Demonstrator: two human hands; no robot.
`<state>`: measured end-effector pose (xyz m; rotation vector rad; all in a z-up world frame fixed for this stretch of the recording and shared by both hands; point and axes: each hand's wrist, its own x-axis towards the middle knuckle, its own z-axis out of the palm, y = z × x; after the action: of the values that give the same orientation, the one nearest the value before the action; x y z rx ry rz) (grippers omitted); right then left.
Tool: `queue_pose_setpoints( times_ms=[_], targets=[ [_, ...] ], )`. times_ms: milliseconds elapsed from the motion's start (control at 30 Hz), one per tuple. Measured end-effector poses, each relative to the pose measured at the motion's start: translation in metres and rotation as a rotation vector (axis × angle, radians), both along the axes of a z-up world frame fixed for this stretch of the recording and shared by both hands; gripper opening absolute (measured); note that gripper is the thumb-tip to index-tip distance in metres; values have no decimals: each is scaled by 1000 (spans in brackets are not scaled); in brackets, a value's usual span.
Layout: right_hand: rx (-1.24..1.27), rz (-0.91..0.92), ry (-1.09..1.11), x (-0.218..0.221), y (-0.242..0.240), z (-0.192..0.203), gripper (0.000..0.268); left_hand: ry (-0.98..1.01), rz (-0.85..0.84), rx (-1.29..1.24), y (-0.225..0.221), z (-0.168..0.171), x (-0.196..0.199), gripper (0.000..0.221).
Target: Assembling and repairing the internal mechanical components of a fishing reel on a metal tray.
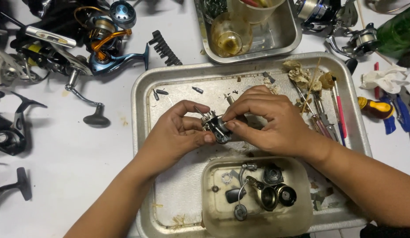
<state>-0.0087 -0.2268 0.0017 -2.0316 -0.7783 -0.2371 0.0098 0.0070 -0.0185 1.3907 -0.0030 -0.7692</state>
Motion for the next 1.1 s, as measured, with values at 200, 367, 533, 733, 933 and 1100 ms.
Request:
queue_pose_setpoints(
  times_ms=[200,367,533,733,933,1100],
  targets=[
    [43,50,-17,0,-1,-5,9,20,21,-139,4,-14,1,40],
    [57,84,-50,3,-4,-7,10,30,28,-167,6,-20,2,40],
    [61,61,-73,1,-4,-10,8,16,14,-149,5,-16,3,43],
    [46,16,-114,-2,0,-4,22,20,-1,-137,3,-5,2,45],
    [23,-22,-158,-2,-1,-11,19,-15,-16,-74,1,-1,3,48],
    [-65,-86,-195,-2,-1,-10,22,-118,-23,-106,1,-13,3,48]
  ],
)
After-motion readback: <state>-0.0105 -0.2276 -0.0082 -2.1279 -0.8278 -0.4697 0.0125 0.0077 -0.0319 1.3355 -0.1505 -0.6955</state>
